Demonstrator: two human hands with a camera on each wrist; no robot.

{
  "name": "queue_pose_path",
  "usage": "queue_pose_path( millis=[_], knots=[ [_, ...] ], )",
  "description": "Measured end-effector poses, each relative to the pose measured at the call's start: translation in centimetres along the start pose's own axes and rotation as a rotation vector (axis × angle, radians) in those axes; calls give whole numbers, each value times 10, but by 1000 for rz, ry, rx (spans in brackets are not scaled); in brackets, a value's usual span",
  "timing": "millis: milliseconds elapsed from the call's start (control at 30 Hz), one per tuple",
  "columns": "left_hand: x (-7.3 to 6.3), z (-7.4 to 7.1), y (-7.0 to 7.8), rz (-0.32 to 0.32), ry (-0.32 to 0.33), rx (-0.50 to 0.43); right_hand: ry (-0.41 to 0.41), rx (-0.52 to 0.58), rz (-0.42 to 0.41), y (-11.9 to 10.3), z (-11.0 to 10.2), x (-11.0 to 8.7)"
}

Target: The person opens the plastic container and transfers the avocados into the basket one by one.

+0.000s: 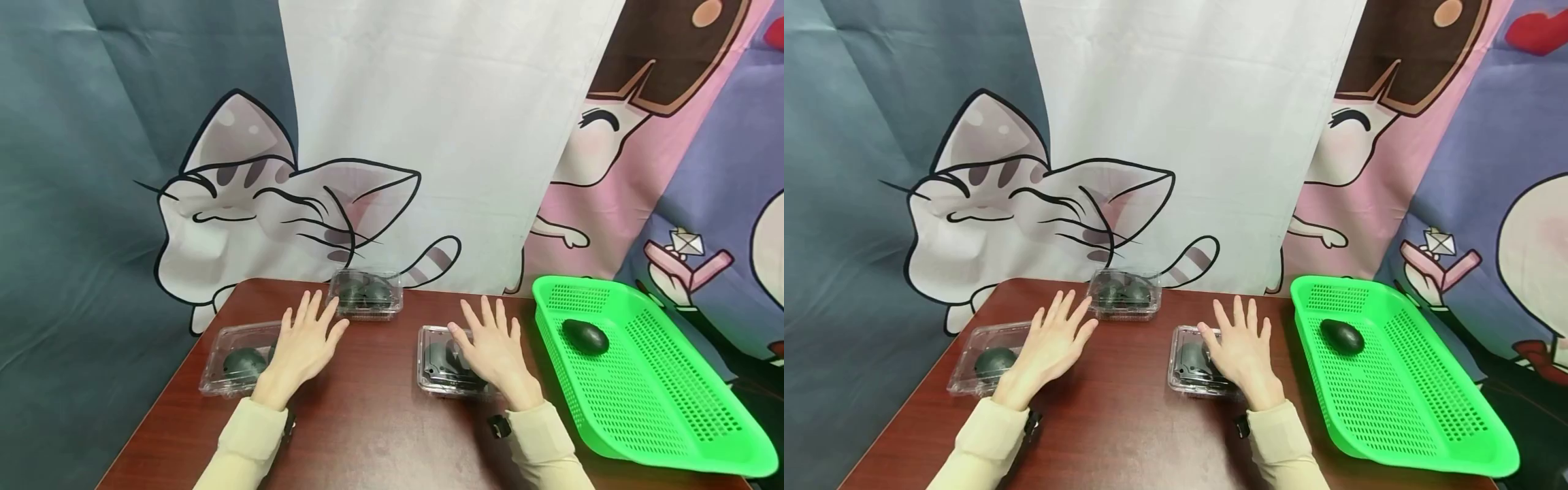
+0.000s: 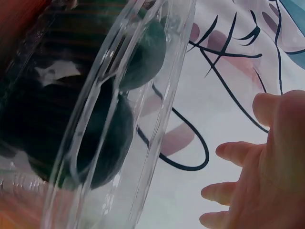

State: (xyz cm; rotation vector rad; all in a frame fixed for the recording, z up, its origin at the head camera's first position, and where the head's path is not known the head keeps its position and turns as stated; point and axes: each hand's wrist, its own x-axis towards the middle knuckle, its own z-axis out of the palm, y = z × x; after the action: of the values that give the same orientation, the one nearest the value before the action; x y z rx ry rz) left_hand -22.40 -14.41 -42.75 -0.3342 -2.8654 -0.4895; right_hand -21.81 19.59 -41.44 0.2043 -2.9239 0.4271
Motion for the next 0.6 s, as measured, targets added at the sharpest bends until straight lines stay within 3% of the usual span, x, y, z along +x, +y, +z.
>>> queue_pose_path(
  millis=[600],
  knots=[
    [-24, -17, -35, -66, 10, -48, 0, 21, -113, -34, 9, 2]
  ],
)
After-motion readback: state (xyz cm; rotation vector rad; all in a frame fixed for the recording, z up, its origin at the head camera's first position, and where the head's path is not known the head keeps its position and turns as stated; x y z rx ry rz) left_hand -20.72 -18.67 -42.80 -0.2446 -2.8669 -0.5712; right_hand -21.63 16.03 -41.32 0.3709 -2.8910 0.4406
